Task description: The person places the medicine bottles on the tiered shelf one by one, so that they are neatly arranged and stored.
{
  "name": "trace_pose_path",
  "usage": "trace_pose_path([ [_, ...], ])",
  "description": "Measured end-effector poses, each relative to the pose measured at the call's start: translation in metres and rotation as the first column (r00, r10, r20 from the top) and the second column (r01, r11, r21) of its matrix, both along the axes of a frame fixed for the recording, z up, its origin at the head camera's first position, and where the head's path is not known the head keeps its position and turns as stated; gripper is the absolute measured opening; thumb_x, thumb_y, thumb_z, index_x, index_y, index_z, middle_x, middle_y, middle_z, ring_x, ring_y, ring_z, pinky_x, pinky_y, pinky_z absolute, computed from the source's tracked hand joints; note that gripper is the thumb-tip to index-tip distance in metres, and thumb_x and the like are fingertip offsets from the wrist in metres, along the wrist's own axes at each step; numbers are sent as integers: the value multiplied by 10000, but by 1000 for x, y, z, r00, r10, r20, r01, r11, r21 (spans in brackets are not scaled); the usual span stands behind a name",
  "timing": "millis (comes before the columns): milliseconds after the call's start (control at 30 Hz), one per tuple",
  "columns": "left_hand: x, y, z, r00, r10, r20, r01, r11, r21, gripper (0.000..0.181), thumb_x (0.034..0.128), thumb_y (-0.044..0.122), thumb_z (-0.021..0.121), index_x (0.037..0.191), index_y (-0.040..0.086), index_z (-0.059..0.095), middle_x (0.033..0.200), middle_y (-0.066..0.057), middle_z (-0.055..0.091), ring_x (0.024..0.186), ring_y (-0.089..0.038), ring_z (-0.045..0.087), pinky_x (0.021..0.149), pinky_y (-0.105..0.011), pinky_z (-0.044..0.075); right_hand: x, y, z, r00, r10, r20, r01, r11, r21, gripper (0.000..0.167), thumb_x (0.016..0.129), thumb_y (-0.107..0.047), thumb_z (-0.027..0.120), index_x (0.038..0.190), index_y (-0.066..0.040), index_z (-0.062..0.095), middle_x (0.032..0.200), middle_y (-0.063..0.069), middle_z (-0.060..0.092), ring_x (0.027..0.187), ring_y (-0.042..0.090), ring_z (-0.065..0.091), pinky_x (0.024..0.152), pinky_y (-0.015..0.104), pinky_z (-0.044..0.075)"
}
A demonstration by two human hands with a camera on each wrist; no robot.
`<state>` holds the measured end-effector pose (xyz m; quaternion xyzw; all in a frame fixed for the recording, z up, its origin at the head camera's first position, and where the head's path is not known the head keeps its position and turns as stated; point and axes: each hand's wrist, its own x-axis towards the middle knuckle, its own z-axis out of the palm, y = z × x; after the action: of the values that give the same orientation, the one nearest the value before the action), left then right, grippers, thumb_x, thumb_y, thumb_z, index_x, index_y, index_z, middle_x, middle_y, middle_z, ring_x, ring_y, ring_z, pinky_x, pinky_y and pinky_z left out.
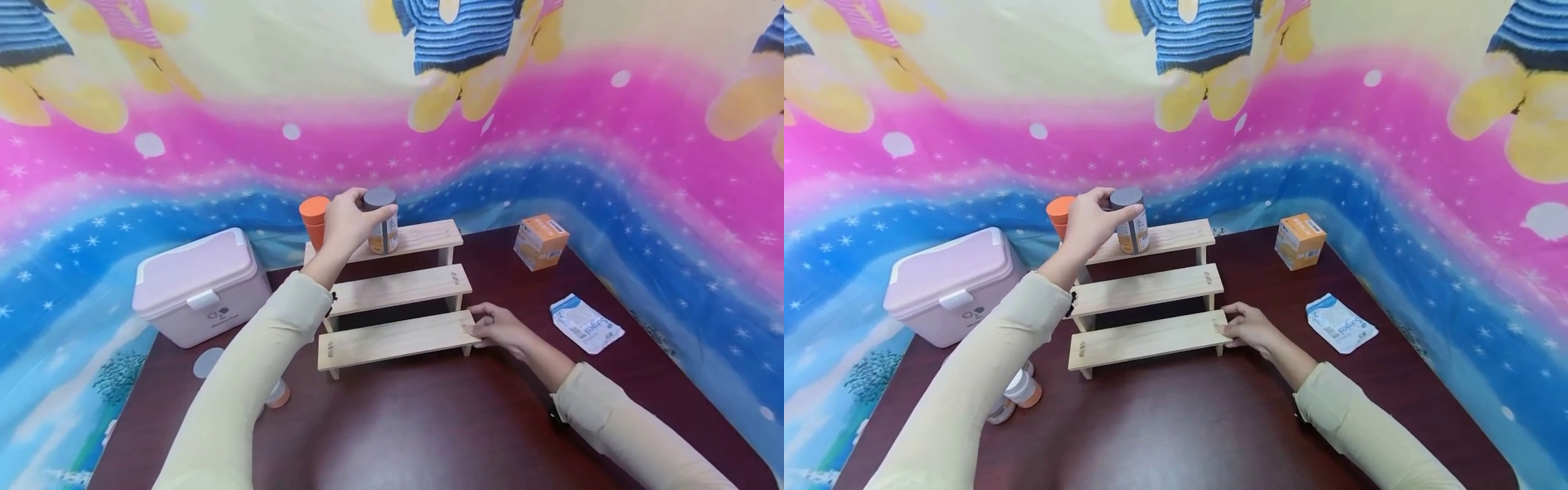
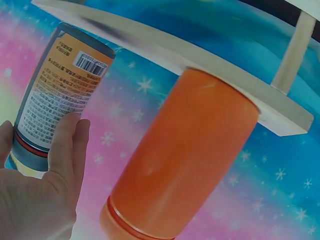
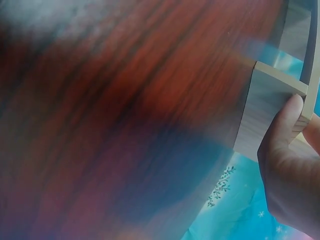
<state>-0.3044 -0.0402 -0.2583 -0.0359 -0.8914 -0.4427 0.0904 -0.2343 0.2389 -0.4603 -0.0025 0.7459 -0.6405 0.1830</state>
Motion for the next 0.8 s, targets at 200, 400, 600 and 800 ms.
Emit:
trace_pose_path([
  [200, 1, -1, -13, 999, 38, 19, -38, 999, 8, 641, 791, 456, 727, 1296, 110, 537, 1180, -64, 617, 1063, -201, 597, 880, -380, 516, 6, -5, -7, 1000, -2, 22, 1, 1000, 20, 540, 868, -4, 623, 1335, 83, 366, 843, 114, 595, 721, 162, 620, 665, 324, 575],
  [400, 1, -7, -21, 997, 67, 24, -67, 998, 1, 650, 800, 463, 714, 1301, 95, 522, 1194, -85, 607, 1077, -229, 592, 888, -405, 512, 8, -10, -14, 1000, 15, 7, -15, 1000, -7, 543, 865, 0, 619, 1333, 86, 359, 834, 113, 594, 725, 172, 615, 660, 333, 575],
  [600, -4, -6, -20, 998, 67, -6, -67, 998, 13, 650, 796, 468, 716, 1292, 97, 519, 1195, -84, 605, 1074, -227, 591, 895, -402, 508, 5, -6, -7, 1000, 2, -6, -2, 1000, 15, 542, 869, -7, 622, 1336, 82, 361, 840, 116, 591, 722, 174, 610, 675, 359, 577],
  [800, -7, -6, -14, 999, 50, -4, -50, 998, -33, 717, 797, 437, 727, 1370, 111, 447, 1282, -90, 559, 1158, -245, 546, 951, -422, 472, 0, -2, -4, 999, -14, -30, 15, 1000, 23, 532, 866, -8, 624, 1324, 84, 370, 833, 117, 590, 716, 172, 614, 661, 344, 577],
])
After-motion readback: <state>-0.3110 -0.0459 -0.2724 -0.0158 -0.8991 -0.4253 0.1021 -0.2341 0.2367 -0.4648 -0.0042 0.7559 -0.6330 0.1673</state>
